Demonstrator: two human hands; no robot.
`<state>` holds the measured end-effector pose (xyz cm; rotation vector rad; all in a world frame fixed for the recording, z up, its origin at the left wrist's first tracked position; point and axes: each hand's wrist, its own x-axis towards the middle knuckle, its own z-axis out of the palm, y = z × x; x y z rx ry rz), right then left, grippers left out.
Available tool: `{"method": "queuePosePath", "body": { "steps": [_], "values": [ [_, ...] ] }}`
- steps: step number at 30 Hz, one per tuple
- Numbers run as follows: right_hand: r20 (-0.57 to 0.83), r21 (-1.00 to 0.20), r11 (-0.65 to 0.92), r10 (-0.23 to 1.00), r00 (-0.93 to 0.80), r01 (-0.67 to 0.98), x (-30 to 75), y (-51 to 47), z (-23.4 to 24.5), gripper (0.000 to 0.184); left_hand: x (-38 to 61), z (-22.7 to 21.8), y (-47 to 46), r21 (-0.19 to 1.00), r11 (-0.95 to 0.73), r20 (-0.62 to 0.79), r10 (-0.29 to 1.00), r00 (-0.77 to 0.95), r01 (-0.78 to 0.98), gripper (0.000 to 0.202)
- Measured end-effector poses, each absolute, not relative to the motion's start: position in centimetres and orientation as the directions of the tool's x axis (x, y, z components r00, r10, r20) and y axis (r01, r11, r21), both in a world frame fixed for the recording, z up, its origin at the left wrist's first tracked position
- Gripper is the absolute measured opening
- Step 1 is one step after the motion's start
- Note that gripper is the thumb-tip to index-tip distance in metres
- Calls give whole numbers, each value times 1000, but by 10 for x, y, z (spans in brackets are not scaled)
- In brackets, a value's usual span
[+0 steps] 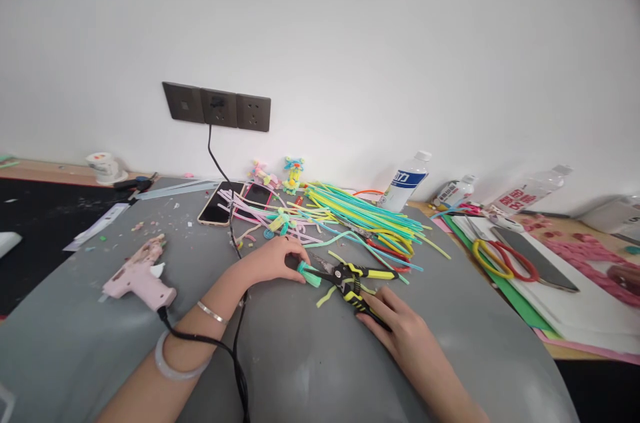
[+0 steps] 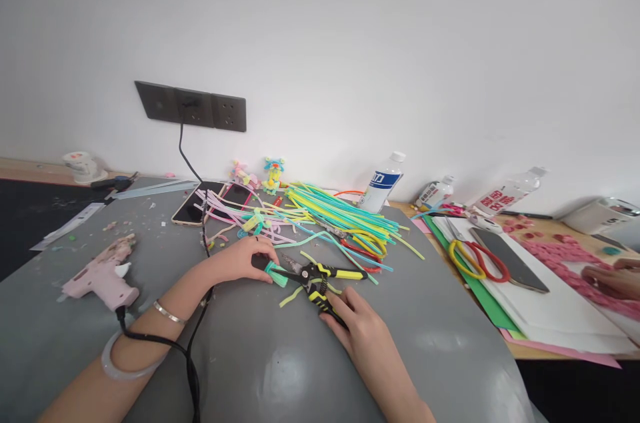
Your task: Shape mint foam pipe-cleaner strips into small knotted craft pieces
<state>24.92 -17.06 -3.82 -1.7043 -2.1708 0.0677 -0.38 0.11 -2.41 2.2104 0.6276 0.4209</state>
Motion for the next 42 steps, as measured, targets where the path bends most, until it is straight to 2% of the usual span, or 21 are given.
{"method": "queuePosePath", "body": {
  "steps": [7,16,21,23,25,29,32,35,36,39,42],
  "values": [
    [239,-247,252,952,-193,936,250,-170,-35,40,-4,-24,1,746,-585,81,554,829,318,23],
    [293,-266,225,945,-144,937,248,-172,-39,27,-6,-19,-1,725,-578,35,574,818,374,29],
    [338,-322,223,935,-108,920,248,-174,-42,25,-7,-16,-2,784,-529,50,574,817,324,41],
    [355,-333,219,930,-93,917,248,-174,-44,24,-8,-15,-2,841,-468,93,621,778,273,35],
    [371,-338,219,925,-84,915,248,-175,-46,23,-8,-13,-1,899,-396,174,713,679,186,29],
    [392,-343,224,917,-77,912,247,-175,-50,22,-7,-12,4,944,-325,269,853,447,52,51],
    [396,-343,222,915,-74,913,247,-175,-51,22,-6,-9,9,978,-195,210,902,377,-78,52],
    [402,-351,220,913,-67,910,246,-174,-50,21,-12,-3,14,946,-48,111,977,181,-322,50],
    [402,-356,220,913,-64,908,246,-174,-50,21,-15,-2,16,917,-128,132,991,-15,-379,50],
    [390,-391,215,920,-50,895,244,-173,-48,21,-26,0,24,869,-337,205,912,-354,-363,46],
    [376,-454,189,927,-5,871,241,-175,-46,23,-30,-4,28,853,-443,265,824,-501,-277,24]
  ]
}}
